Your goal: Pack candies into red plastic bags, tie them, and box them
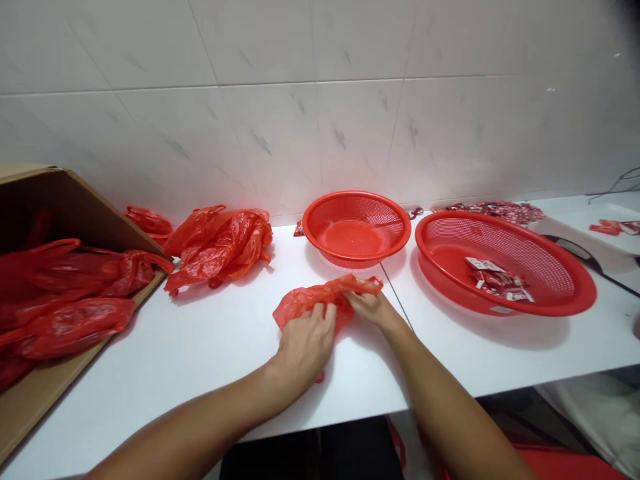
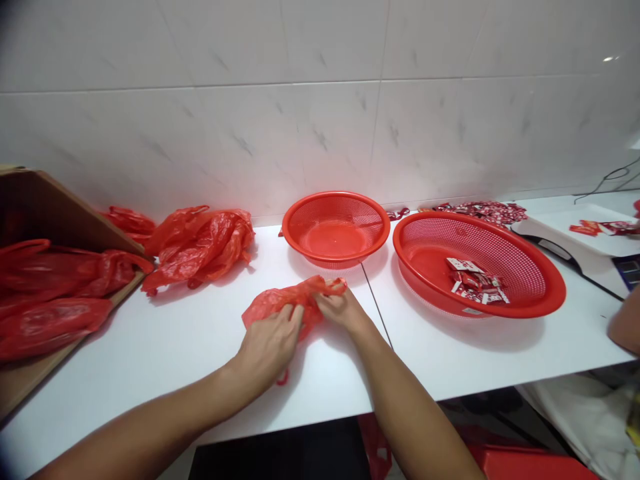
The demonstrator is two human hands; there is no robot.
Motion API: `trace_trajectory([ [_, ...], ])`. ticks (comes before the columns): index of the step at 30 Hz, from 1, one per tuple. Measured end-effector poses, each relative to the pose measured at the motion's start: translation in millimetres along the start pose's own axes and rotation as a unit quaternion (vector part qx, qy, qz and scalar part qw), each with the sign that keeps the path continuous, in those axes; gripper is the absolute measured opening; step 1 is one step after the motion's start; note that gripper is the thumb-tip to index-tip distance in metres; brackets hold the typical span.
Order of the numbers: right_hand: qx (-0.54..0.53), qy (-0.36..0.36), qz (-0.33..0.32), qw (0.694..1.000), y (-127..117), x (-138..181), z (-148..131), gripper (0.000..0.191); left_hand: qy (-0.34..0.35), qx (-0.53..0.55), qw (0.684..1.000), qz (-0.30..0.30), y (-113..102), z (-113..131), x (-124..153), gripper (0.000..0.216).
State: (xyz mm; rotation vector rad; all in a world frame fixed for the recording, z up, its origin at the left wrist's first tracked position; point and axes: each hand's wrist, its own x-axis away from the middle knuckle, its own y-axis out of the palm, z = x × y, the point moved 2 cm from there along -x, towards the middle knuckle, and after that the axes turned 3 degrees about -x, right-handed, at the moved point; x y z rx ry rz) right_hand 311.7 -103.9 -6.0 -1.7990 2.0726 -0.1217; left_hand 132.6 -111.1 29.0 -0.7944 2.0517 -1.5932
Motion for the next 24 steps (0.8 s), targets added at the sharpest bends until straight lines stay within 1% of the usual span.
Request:
trace_trajectory([
  [1, 0.005, 0.006, 0.0, 1.0, -1.4, -0.2, 0.1, 0.038, -0.025, -0.008, 0.998, -0.059, 3.2, -7.9, -6.7, 0.045],
  [2, 0.009, 0.011, 0.0, 1.0, -3.1, -0.5, 0.4, 0.036, -0.037, -0.014, 0.994, -0.099, 4.9, -15.8, -11.8, 0.049],
  [3, 0.014, 0.015, 0.007, 1.0, -5.3, -1.0, 0.8, 0.035, -0.04, -0.019, 0.992, -0.121, 5.3, -23.9, -15.5, 0.055],
  [4, 0.015, 0.022, 0.028, 0.999, -8.2, -1.9, 1.7, 0.034, -0.037, -0.028, 0.99, -0.133, 4.8, -32.1, -18.0, 0.065],
  [5, 0.007, 0.031, 0.057, 0.998, -11.7, -3.1, 3.2, 0.033, -0.03, -0.04, 0.989, -0.138, 3.8, -40.6, -19.5, 0.076],
  [6, -0.015, 0.041, 0.09, 0.995, -15.8, -4.8, 5.2, 0.03, -0.02, -0.053, 0.988, -0.142, 2.8, -49.1, -20.1, 0.084],
  [7, -0.054, 0.055, 0.118, 0.99, -20.3, -6.7, 7.9, 0.026, -0.009, -0.067, 0.987, -0.148, 2.2, -57.6, -20.4, 0.084],
  [8, -0.106, 0.071, 0.135, 0.983, -25.3, -8.9, 10.9, 0.023, 0.002, -0.077, 0.985, -0.154, 2.2, -65.9, -20.4, 0.077],
  [9, -0.164, 0.086, 0.135, 0.973, -30.4, -10.9, 13.6, 0.022, 0.016, -0.081, 0.984, -0.156, 3.0, -73.6, -20.6, 0.068],
  [11, -0.259, 0.095, 0.103, 0.956, -41.9, -12.7, 14.7, 0.029, 0.041, -0.058, 0.988, -0.135, 6.4, -86.6, -21.9, 0.055],
  [12, -0.279, 0.082, 0.095, 0.952, -48.3, -11.3, 11.6, 0.032, 0.051, -0.036, 0.992, -0.114, 9.0, -91.6, -23.1, 0.054],
  [13, -0.282, 0.052, 0.103, 0.952, -54.7, -7.7, 5.3, 0.033, 0.058, -0.011, 0.994, -0.088, 12.1, -95.4, -24.6, 0.054],
  [15, -0.27, -0.056, 0.145, 0.95, -63.1, 6.4, -18.7, 0.03, 0.07, 0.038, 0.995, -0.053, 19.3, -98.8, -28.3, 0.055],
  [16, -0.264, -0.121, 0.138, 0.947, -62.3, 15.8, -35.8, 0.026, 0.078, 0.056, 0.994, -0.049, 22.7, -98.1, -30.1, 0.055],
  [17, -0.252, -0.18, 0.099, 0.946, -57.3, 25.5, -54.8, 0.023, 0.088, 0.066, 0.993, -0.051, 25.5, -95.8, -31.8, 0.054],
  [18, -0.236, -0.228, 0.008, 0.945, -47.5, 34.2, -74.2, 0.021, 0.102, 0.068, 0.991, -0.06, 27.3, -92.0, -33.1, 0.052],
  [19, -0.191, -0.25, -0.11, 0.943, -33.9, 41.2, -91.3, 0.023, 0.116, 0.061, 0.988, -0.076, 28.1, -87.1, -33.8, 0.051],
  [20, -0.115, -0.246, -0.194, 0.943, -19.6, 44.8, -103.2, 0.022, 0.131, 0.049, 0.986, -0.094, 27.7, -81.6, -33.8, 0.051],
  [21, -0.031, -0.246, -0.227, 0.942, -6.6, 44.2, -109.7, 0.022, 0.145, 0.034, 0.983, -0.109, 26.2, -75.9, -32.9, 0.052],
  [22, 0.058, -0.242, -0.224, 0.942, 4.6, 39.3, -109.8, 0.021, 0.157, 0.017, 0.98, -0.122, 23.9, -70.7, -31.0, 0.053],
  [23, 0.156, -0.213, -0.212, 0.941, 13.9, 31.1, -102.7, 0.02, 0.169, -0.002, 0.977, -0.133, 21.1, -66.5, -28.1, 0.054],
  [24, 0.244, -0.163, -0.212, 0.932, 20.8, 21.8, -89.2, 0.021, 0.181, -0.022, 0.973, -0.138, 17.9, -63.7, -24.3, 0.055],
])
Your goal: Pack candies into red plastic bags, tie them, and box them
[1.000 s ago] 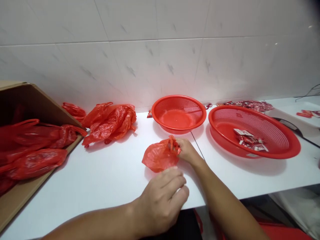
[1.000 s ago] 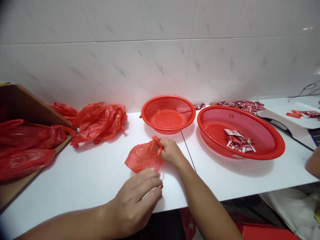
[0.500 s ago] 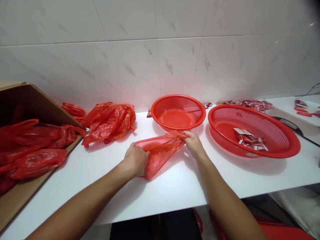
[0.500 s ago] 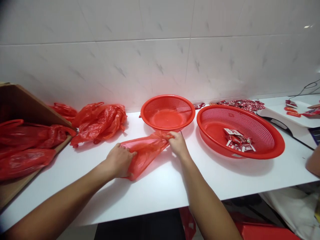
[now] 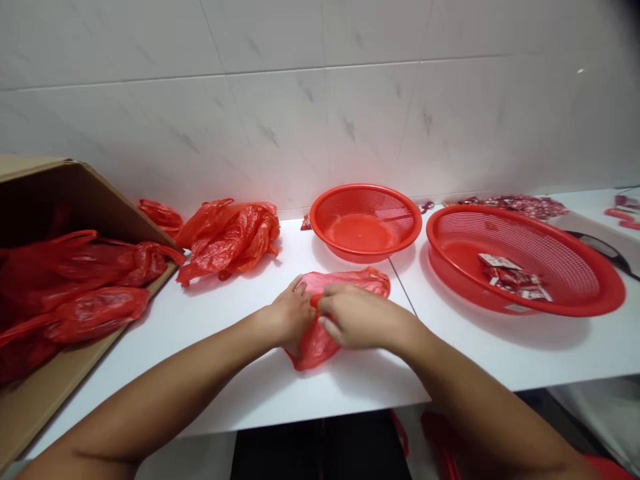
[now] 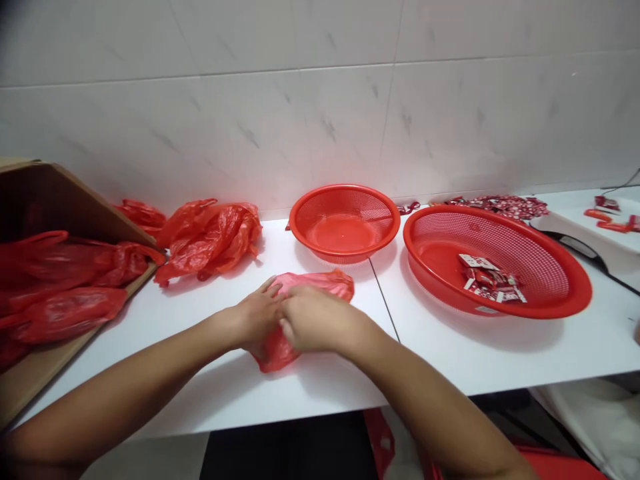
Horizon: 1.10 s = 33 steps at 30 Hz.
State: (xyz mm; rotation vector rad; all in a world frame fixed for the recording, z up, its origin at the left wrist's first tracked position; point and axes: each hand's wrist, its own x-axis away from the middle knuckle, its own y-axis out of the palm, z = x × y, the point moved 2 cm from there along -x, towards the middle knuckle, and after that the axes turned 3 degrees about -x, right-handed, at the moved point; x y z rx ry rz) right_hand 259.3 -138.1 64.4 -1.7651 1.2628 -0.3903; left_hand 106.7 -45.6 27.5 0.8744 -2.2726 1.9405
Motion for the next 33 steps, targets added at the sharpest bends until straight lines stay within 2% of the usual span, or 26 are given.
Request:
trace_trajectory([
  [2, 0.098, 0.137, -0.068, 0.983, 18.2, -7.8, 36.3, 0.014, 0.012, -0.032, 0.999, -0.004, -3.9, 3.4, 10.3, 0.054],
  [3, 0.124, 0.182, -0.08, 0.972, 25.0, -6.7, 54.5, 0.015, 0.016, -0.035, 0.999, 0.001, -5.9, 2.4, 16.8, 0.054],
  [5, 0.127, 0.224, -0.086, 0.962, 35.1, 3.0, 82.7, 0.039, 0.03, -0.002, 0.999, 0.027, -12.2, -3.7, 31.2, 0.056],
  [8, 0.087, 0.249, -0.115, 0.958, 48.1, 22.3, 101.7, 0.09, 0.074, 0.061, 0.992, 0.084, -31.7, -13.3, 52.2, 0.063],
  [10, 0.074, 0.263, -0.125, 0.954, 58.1, 28.5, 105.8, 0.112, 0.063, 0.082, 0.981, 0.166, -50.2, -11.2, 62.2, 0.051],
  [11, 0.073, 0.271, -0.118, 0.953, 63.3, 28.6, 107.3, 0.117, 0.044, 0.099, 0.968, 0.225, -58.7, -5.9, 65.1, 0.038],
  [13, 0.067, 0.283, -0.099, 0.952, 73.2, 24.0, 110.3, 0.11, 0.02, 0.156, 0.932, 0.328, -67.1, 13.1, 65.3, 0.013],
  [14, 0.066, 0.281, -0.097, 0.953, 77.1, 20.7, 111.4, 0.102, 0.03, 0.185, 0.918, 0.351, -65.4, 25.0, 61.7, 0.013],
  [15, 0.067, 0.274, -0.103, 0.954, 80.0, 17.6, 112.0, 0.095, 0.051, 0.202, 0.915, 0.346, -59.5, 36.4, 55.6, 0.017],
  [17, 0.081, 0.271, -0.13, 0.95, 81.1, 15.8, 111.3, 0.095, 0.051, 0.169, 0.941, 0.289, -38.4, 49.5, 39.0, 0.018],
  [18, 0.092, 0.281, -0.143, 0.945, 78.9, 17.8, 109.9, 0.103, 0.019, 0.141, 0.956, 0.258, -25.2, 48.9, 30.4, 0.023],
  [20, 0.105, 0.301, -0.146, 0.936, 69.7, 26.4, 103.2, 0.118, -0.047, 0.109, 0.97, 0.21, 1.4, 37.2, 16.9, 0.063],
  [22, 0.114, 0.305, -0.134, 0.936, 55.9, 36.9, 90.3, 0.119, -0.079, 0.116, 0.971, 0.191, 24.2, 20.7, 10.4, 0.097],
  [23, 0.123, 0.298, -0.133, 0.937, 48.3, 41.1, 81.2, 0.114, -0.082, 0.127, 0.97, 0.193, 33.3, 13.7, 9.6, 0.103],
  [26, 0.165, 0.27, -0.131, 0.94, 26.5, 44.2, 46.7, 0.079, -0.067, 0.154, 0.963, 0.211, 51.1, 3.6, 12.2, 0.103],
  [29, 0.185, 0.215, -0.044, 0.958, 16.2, 34.1, 12.6, 0.03, -0.054, 0.173, 0.958, 0.222, 57.6, 2.9, 14.3, 0.102],
  [31, 0.164, 0.188, 0.016, 0.968, 23.9, 27.9, 1.3, 0.032, -0.048, 0.182, 0.956, 0.224, 58.8, 2.0, 14.4, 0.098],
  [33, 0.122, 0.209, 0.018, 0.97, 43.6, 27.0, 4.7, 0.055, -0.038, 0.187, 0.956, 0.223, 59.2, -0.3, 15.1, 0.097],
])
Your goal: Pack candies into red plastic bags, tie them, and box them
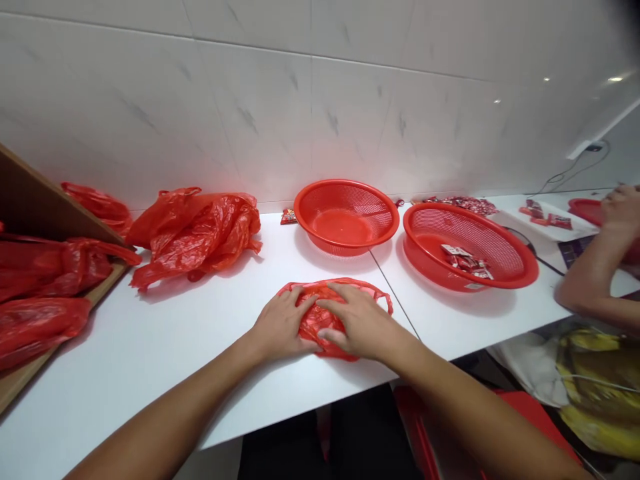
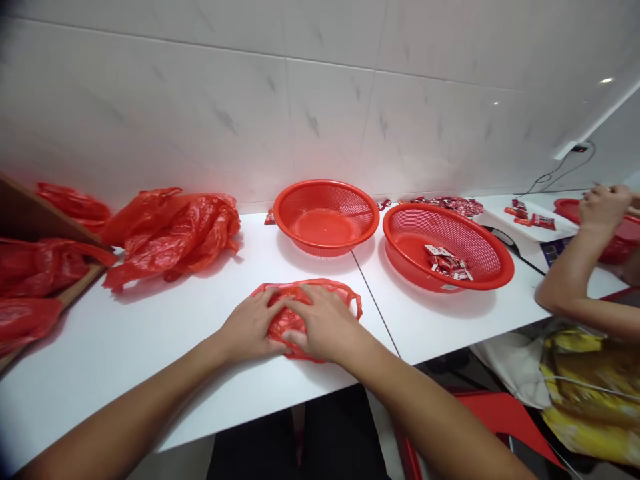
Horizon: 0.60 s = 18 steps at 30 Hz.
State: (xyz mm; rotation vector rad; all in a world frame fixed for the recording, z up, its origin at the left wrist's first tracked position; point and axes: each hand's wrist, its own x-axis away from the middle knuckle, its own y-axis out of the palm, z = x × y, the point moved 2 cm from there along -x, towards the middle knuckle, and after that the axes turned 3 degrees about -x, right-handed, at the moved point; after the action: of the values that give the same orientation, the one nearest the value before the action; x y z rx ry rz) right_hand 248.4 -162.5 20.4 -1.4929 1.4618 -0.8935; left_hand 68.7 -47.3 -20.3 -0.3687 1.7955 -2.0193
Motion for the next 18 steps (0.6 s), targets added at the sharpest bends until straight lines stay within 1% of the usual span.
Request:
trace_trajectory([
  [1, -0.018, 0.029, -0.022, 0.999, 13.1, 0.4, 3.6, 0.068, 0.005, 0.003, 1.0, -0.002, -0.6, -1.4, 0.6, 0.1],
  [2, -0.033, 0.058, -0.045, 0.997, 26.1, 1.7, 9.3, 0.077, 0.009, 0.004, 1.0, -0.004, -1.4, -2.9, 1.4, 0.103],
  [3, -0.05, 0.076, -0.059, 0.994, 37.6, 4.2, 16.0, 0.081, 0.012, 0.005, 1.0, -0.004, -2.1, -4.2, 2.4, 0.107],
  [4, -0.073, 0.079, -0.054, 0.993, 45.8, 7.9, 23.3, 0.081, 0.012, 0.006, 1.0, -0.003, -2.7, -5.4, 3.5, 0.11],
  [5, -0.103, 0.068, -0.019, 0.992, 49.7, 13.4, 31.3, 0.077, 0.011, 0.008, 1.0, -0.001, -3.1, -6.4, 4.5, 0.111],
  [6, -0.139, 0.056, 0.046, 0.988, 48.6, 21.2, 40.8, 0.069, 0.01, 0.009, 1.0, 0.001, -3.2, -7.0, 5.3, 0.11],
  [7, -0.174, 0.058, 0.139, 0.973, 42.6, 32.2, 52.9, 0.058, 0.011, 0.009, 1.0, 0.003, -2.9, -7.3, 5.8, 0.11],
  [8, -0.205, 0.077, 0.253, 0.942, 32.0, 46.6, 68.4, 0.046, 0.012, 0.01, 1.0, 0.004, -2.4, -7.4, 5.9, 0.11],
  [9, -0.229, 0.119, 0.376, 0.89, 18.1, 64.6, 87.5, 0.033, 0.014, 0.01, 1.0, 0.005, -1.8, -7.4, 5.7, 0.111],
  [10, -0.235, 0.174, 0.497, 0.817, 2.0, 85.2, 109.5, 0.027, 0.016, 0.009, 1.0, 0.006, -1.0, -7.3, 5.1, 0.112],
  [11, -0.24, 0.217, 0.595, 0.735, -15.1, 106.4, 133.1, 0.028, 0.019, 0.008, 1.0, 0.008, -0.3, -7.2, 4.4, 0.112],
  [12, -0.255, 0.252, 0.664, 0.656, -31.9, 126.2, 158.1, 0.029, 0.021, 0.008, 1.0, 0.011, 0.3, -7.0, 3.7, 0.112],
  [13, -0.283, 0.298, 0.707, 0.576, -47.1, 144.0, 184.0, 0.025, 0.024, 0.009, 1.0, 0.015, 0.6, -6.7, 3.0, 0.111],
  [14, -0.345, 0.353, 0.689, 0.531, -59.4, 156.8, 209.9, 0.022, 0.027, 0.011, 0.999, 0.02, 0.6, -6.2, 2.4, 0.109],
  [15, -0.408, 0.41, 0.636, 0.511, -68.6, 165.6, 233.6, 0.028, 0.031, 0.015, 0.999, 0.026, 0.3, -5.5, 2.0, 0.107],
  [16, -0.452, 0.459, 0.575, 0.504, -74.6, 171.2, 253.4, 0.04, 0.037, 0.018, 0.999, 0.031, -0.3, -4.5, 1.9, 0.103],
  [17, -0.49, 0.47, 0.521, 0.517, -78.2, 173.1, 268.7, 0.043, 0.044, 0.022, 0.998, 0.037, -1.0, -3.3, 1.9, 0.097],
  [18, -0.525, 0.471, 0.475, 0.527, -78.6, 172.4, 279.6, 0.043, 0.052, 0.026, 0.997, 0.043, -1.8, -2.2, 2.2, 0.091],
])
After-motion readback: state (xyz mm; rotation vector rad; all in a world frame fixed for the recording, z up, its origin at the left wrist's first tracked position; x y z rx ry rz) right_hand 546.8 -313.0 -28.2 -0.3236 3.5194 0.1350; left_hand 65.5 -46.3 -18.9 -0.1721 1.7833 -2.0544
